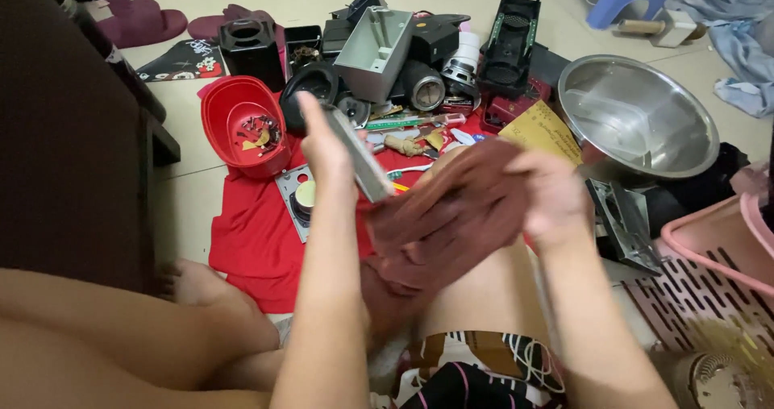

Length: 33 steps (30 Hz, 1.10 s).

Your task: The person sits on the floor and wipes a rectangular metal object with a brown cloth. They then use a small yellow abrasive pad to scrub the surface of the metal object, repeatedly rubbing it back and forth.

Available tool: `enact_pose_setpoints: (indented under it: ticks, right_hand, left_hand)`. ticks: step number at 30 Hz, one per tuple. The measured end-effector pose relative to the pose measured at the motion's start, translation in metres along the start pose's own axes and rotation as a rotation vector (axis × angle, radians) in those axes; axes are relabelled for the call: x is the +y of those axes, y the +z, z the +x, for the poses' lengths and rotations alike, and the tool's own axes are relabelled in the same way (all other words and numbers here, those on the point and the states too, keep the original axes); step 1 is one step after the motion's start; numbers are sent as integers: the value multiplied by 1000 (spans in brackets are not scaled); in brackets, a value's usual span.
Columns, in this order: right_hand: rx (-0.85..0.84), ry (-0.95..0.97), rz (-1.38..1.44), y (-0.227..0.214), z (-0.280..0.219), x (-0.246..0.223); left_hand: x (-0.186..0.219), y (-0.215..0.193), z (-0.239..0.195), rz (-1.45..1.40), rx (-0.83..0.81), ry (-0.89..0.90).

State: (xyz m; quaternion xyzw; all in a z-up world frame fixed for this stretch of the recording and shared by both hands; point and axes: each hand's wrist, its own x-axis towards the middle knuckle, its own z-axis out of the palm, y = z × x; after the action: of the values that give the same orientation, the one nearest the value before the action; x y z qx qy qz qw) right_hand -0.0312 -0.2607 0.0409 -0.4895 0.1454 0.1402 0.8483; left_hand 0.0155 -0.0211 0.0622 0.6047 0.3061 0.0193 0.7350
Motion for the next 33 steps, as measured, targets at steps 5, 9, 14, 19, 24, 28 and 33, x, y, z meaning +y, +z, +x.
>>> enact_pose_setpoints:
  ticks: [5,9,14,19,24,28,33]
  right_hand:
    - [-118,-552,503,19,-55,-38]
    - [179,-588,459,74,-56,-16]
    - [8,-424,342,87,-35,3]
    - [77,-309,397,89,-32,8]
    - [119,-71,-116,95,-36,6]
    - [189,21,-420,102,-55,-1]
    - [182,24,-322,83,-69,-32]
  left_hand:
    - [-10,7,3,-826,-598,-52]
    - [-37,48,-2,-537,-316,26]
    - [-40,69,-35,290,-448,123]
    - [-48,65,-31,288,-472,207]
    - [-70,64,0,152,-163,319]
    - [-49,34,8,-234,55,401]
    - [-51,-2,41,-371,212,355]
